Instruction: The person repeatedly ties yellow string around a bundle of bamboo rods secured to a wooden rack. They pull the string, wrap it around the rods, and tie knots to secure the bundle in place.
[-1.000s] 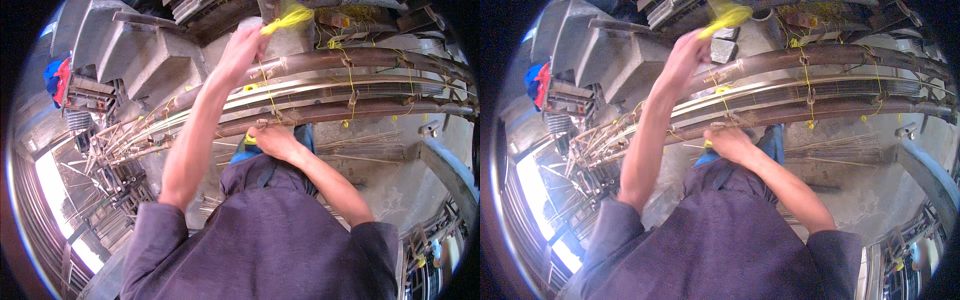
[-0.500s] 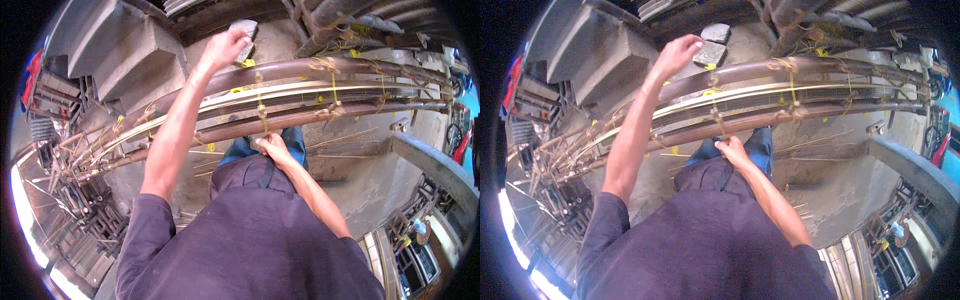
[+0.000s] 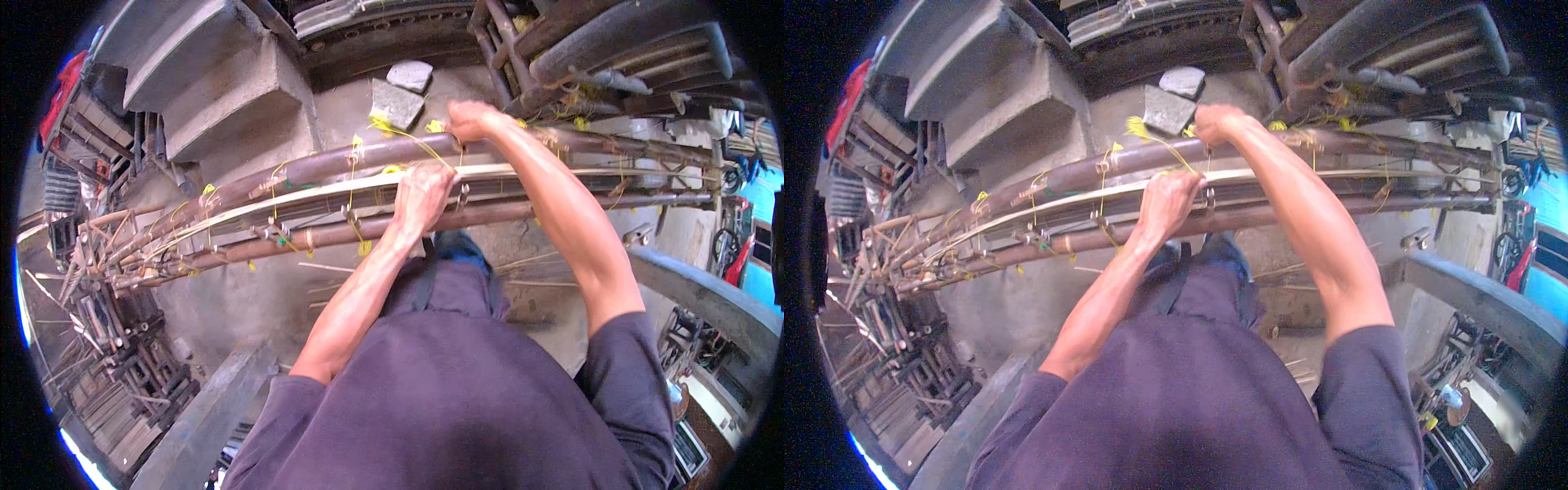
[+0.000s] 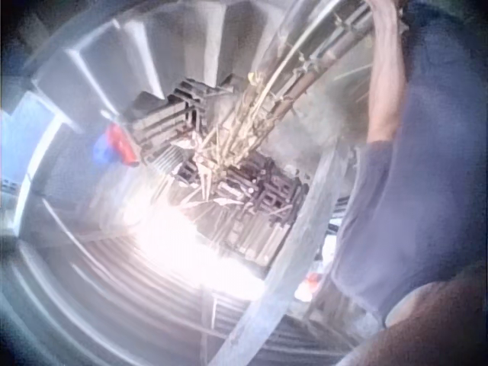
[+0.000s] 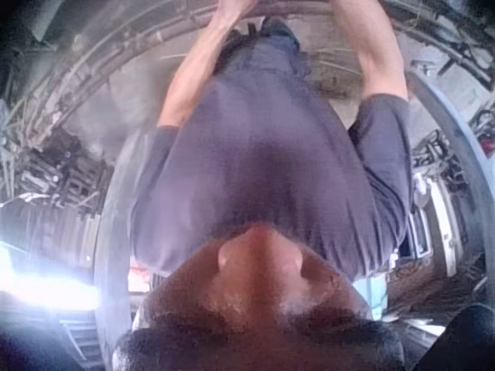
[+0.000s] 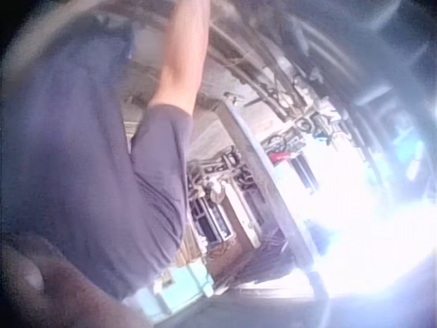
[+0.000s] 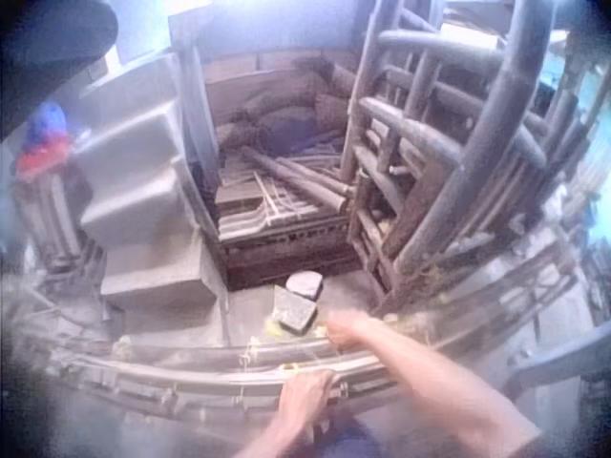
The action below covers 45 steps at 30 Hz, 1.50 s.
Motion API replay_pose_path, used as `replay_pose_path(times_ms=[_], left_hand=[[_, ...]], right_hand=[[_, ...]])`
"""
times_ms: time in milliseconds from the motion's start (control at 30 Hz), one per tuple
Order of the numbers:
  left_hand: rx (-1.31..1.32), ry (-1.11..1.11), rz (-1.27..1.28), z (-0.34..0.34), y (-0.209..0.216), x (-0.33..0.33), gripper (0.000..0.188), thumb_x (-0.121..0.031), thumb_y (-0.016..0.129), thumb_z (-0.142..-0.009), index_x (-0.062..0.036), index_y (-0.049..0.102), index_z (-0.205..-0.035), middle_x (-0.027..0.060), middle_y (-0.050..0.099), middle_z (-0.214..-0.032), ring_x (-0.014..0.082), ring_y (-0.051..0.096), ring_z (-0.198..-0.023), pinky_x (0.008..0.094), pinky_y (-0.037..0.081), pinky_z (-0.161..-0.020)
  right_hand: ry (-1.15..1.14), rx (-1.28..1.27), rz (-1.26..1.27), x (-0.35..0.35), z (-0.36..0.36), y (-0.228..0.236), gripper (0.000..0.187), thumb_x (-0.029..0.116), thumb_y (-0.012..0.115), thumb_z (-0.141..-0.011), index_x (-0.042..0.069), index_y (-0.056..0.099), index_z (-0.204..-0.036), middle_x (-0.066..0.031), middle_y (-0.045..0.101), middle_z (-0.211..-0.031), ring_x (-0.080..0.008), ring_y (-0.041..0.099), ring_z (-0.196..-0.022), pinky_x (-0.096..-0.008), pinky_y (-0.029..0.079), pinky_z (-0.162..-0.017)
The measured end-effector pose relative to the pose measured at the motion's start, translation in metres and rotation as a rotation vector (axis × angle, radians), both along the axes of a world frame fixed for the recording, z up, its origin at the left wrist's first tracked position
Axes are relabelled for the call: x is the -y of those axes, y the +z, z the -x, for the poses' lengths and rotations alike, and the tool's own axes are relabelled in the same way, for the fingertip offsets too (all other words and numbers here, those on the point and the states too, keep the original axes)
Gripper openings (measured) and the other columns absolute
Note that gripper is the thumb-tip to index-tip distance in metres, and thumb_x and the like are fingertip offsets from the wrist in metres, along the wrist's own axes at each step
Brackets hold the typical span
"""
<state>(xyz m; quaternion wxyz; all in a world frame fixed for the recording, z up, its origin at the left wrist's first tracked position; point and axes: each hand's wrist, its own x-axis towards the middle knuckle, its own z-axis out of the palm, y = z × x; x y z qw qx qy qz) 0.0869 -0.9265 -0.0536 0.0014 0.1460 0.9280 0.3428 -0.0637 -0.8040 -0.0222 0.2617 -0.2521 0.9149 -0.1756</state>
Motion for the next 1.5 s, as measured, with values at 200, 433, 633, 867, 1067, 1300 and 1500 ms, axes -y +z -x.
replay_pose_path(times_ms=[200,433,633,867,1067,1300,1500], left_hand=[[-0.113,0.073,-0.194,-0.014,-0.002,0.017,0.014,-0.018,0.062,-0.083,-0.0059,0.066,-0.088,0.0147,0.066,-0.082,0.0361,0.063,-0.078,0.0447,0.049,-0.068],[0.669,0.079,-0.730,0.074,0.063,-0.009,0.031,-0.034,0.049,-0.097,-0.0046,0.057,-0.091,0.0015,0.054,-0.074,0.0117,0.054,-0.074,0.0278,0.046,-0.074],[0.867,0.312,-0.465,0.142,-0.049,-0.010,0.028,-0.030,0.052,-0.086,-0.0057,0.054,-0.070,0.0022,0.051,-0.064,0.0124,0.046,-0.055,0.0298,0.036,-0.051],[0.391,-0.152,0.138,0.172,-0.023,0.096,0.040,-0.035,0.047,-0.094,-0.0028,0.064,-0.110,0.0081,0.069,-0.102,0.0182,0.064,-0.096,0.0324,0.049,-0.087],[0.345,-0.038,-0.339,0.098,0.005,0.216,0.032,-0.032,0.053,-0.091,-0.0068,0.067,-0.105,0.0115,0.070,-0.094,0.0207,0.066,-0.091,0.0322,0.049,-0.080],[0.186,-0.034,-0.275,0.016,0.034,0.220,0.031,-0.021,0.051,-0.092,-0.0020,0.055,-0.116,0.0187,0.064,-0.098,0.0309,0.062,-0.095,0.0390,0.048,-0.085],[0.075,-0.177,-0.123,-0.045,0.014,0.210,0.036,-0.006,0.056,-0.082,-0.0006,0.053,-0.117,0.0224,0.059,-0.110,0.0392,0.056,-0.104,0.0469,0.042,-0.093]], right_hand=[[-0.406,0.330,1.042,-0.001,-0.145,0.023,0.015,0.015,0.052,-0.090,0.001,0.056,-0.093,-0.0120,0.060,-0.094,-0.0211,0.057,-0.096,-0.0413,0.046,-0.080],[0.017,0.308,0.471,0.013,-0.197,-0.042,0.019,0.018,0.047,-0.086,0.006,0.054,-0.099,-0.0244,0.063,-0.083,-0.0412,0.063,-0.080,-0.0517,0.048,-0.068],[0.072,0.005,0.521,-0.002,-0.208,-0.051,0.020,0.010,0.060,-0.074,0.006,0.061,-0.093,-0.0128,0.062,-0.064,-0.0356,0.064,-0.066,-0.0463,0.051,-0.064],[-1.312,1.069,1.209,0.066,-0.200,-0.024,0.034,0.029,0.050,-0.095,-0.003,0.055,-0.104,-0.0088,0.061,-0.070,-0.0156,0.054,-0.055,-0.0307,0.045,-0.057],[-0.984,0.479,0.819,0.129,-0.320,-0.015,0.017,0.018,0.054,-0.092,0.004,0.056,-0.084,-0.0030,0.053,-0.067,-0.0128,0.051,-0.061,-0.0302,0.042,-0.056],[-0.342,0.310,0.632,0.127,-0.248,0.012,0.022,0.022,0.057,-0.090,0.002,0.063,-0.095,-0.0059,0.060,-0.079,-0.0165,0.055,-0.071,-0.0291,0.045,-0.066],[-0.753,-0.089,0.831,0.203,-0.181,0.112,0.038,0.006,0.063,-0.081,0.002,0.050,-0.117,-0.0044,0.053,-0.100,-0.0130,0.051,-0.091,-0.0267,0.045,-0.078]])
